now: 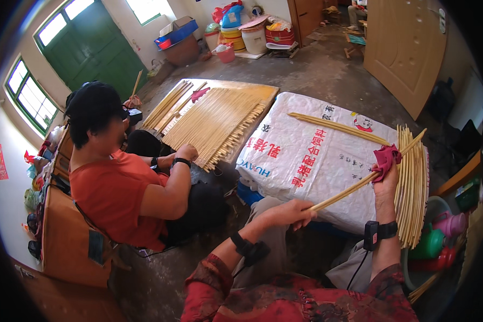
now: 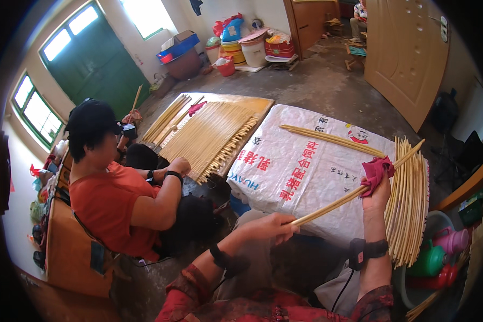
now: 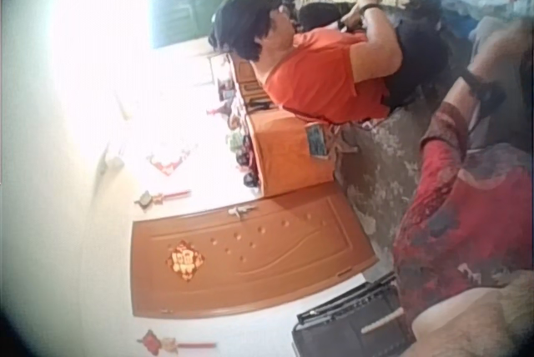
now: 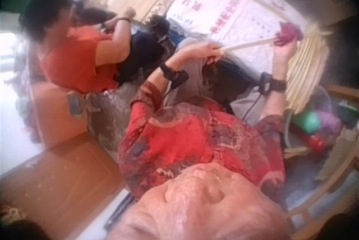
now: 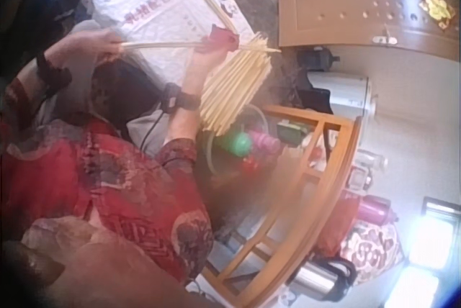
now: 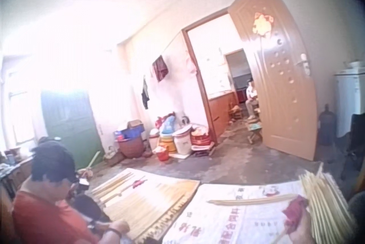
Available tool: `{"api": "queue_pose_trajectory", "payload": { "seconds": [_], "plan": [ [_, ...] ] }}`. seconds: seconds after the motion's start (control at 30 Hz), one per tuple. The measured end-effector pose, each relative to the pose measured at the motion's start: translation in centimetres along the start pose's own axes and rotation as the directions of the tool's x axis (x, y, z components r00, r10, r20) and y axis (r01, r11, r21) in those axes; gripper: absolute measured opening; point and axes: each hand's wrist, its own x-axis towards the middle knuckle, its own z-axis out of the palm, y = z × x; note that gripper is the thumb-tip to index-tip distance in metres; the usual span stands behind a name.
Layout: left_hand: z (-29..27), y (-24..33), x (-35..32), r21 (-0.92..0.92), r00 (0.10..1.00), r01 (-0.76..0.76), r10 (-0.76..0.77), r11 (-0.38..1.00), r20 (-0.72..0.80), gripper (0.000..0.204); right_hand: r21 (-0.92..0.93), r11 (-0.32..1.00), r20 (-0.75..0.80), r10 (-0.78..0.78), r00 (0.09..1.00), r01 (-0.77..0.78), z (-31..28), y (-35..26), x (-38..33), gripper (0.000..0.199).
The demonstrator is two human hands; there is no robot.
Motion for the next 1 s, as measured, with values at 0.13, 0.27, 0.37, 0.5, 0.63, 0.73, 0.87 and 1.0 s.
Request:
{"api": "queue_pose_trajectory", "payload": {
  "seconds": [0.13,0.27,0.37,0.5,0.63,0.73,0.87,1.0],
  "plan": [
    [-0.3,-1.0,1.2,-0.047,0.998,-0.066,0.066,0.997,0.007,0.029,-0.006,0.999,-0.048,-0.038,0.998,0.038,0.6,-0.4,-0.3,0.025],
    [0.6,-0.7,1.7,-0.094,0.999,-0.05,0.048,0.994,-0.022,0.029,-0.037,0.998,-0.044,-0.045,0.998,0.044,1.0,-1.0,-0.5,0.024],
    [0.6,-0.9,1.7,-0.081,0.998,-0.052,0.049,0.995,-0.037,0.029,-0.037,0.999,-0.055,-0.04,0.998,0.038,1.6,-1.0,-0.7,0.025],
    [0.8,-0.3,1.4,-0.07,0.995,-0.074,0.069,0.995,-0.075,0.029,-0.019,0.999,-0.014,-0.029,0.999,0.029,-0.2,-0.6,0.4,0.029],
    [1.1,-0.5,1.6,-0.063,0.991,-0.072,0.064,0.995,-0.116,0.029,-0.047,0.999,-0.034,-0.015,0.999,0.013,-0.6,-0.3,0.5,0.028],
    [1.3,-0.2,1.5,-0.079,0.991,-0.055,0.044,0.995,-0.129,0.028,-0.01,1.0,-0.052,-0.015,0.999,0.015,-0.8,-0.2,0.7,0.028],
    [1.2,-0.5,1.7,-0.055,0.988,-0.059,0.05,0.997,-0.146,0.028,-0.009,1.0,-0.042,-0.008,0.999,0.008,-0.4,-0.2,0.3,0.027],
    [1.3,-0.6,1.8,-0.021,0.987,-0.081,0.077,0.996,-0.14,0.029,-0.008,1.0,-0.092,0.001,0.996,-0.002,-0.6,-0.1,0.5,0.027]
  ]
}}
